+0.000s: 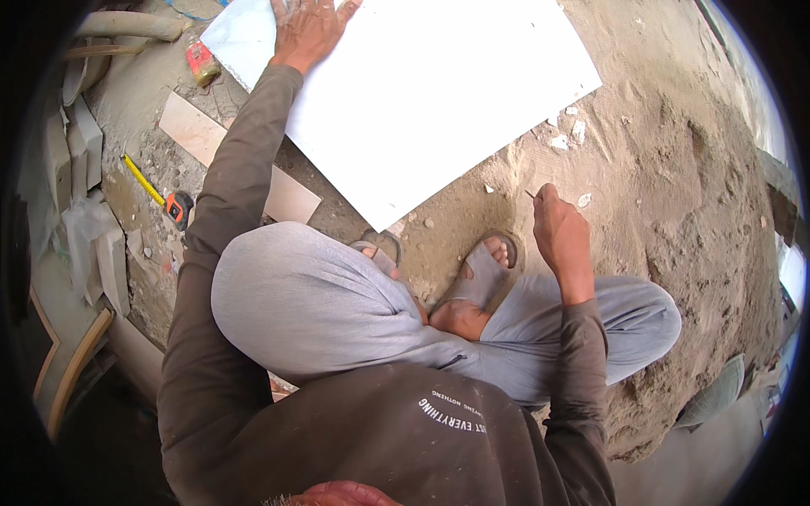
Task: The person measures a tile with a tape measure, marks it with a pencil, applies a piece of wood as a guide to draw a straight line, and then cuts the tile along the line using a handheld angle grinder.
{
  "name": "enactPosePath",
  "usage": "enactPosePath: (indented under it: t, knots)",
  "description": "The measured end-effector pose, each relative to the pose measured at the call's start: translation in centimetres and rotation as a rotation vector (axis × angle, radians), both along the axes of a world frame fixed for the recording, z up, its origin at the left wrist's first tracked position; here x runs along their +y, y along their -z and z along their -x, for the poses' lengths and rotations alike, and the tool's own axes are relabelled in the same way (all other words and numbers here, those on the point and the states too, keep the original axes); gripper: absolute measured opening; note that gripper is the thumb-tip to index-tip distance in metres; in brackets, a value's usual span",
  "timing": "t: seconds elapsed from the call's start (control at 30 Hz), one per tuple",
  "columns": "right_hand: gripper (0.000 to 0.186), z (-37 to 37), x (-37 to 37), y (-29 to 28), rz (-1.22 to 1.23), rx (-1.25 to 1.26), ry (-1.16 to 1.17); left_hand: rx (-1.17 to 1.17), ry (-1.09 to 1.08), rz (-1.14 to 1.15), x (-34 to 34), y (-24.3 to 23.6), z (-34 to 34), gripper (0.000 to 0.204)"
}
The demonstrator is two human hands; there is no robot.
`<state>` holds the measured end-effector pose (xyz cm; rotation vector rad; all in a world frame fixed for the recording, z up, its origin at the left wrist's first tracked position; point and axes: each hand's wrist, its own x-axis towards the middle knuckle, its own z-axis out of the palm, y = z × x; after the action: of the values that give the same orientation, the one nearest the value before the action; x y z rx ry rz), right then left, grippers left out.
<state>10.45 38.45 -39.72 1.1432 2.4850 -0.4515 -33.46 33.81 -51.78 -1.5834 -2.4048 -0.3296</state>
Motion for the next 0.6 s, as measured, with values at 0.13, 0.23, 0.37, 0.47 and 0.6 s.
enactPosePath:
  t: [0.13, 0.23, 0.37, 0.47, 0.6]
  knots:
    - [0.015, 0.0, 0.1, -0.6, 0.019, 0.029, 0.031, 0.006, 0.401, 0.152, -1.2, -1.8, -10.8, 0.073]
    - [0.014, -0.9, 0.3, -0.1, 0.002, -0.018, 0.047, -0.643, 1.090, 0.321, -5.3, -3.2, -22.3, 0.070]
    - [0.015, -0.2, 0.2, -0.6, 0.017, -0.010, 0.011, -1.603, 1.112, 0.790, -10.7, -5.0, -23.2, 0.047]
    - [0.015, 1.4, -0.2, -2.3, 0.073, 0.045, 0.018, -1.578, 0.848, 0.460, -11.6, -6.4, -18.7, 0.035]
    - [0.013, 3.9, -1.3, -5.2, 0.132, 0.150, 0.021, -1.348, 0.583, -0.072, -12.2, -8.4, -14.1, 0.029]
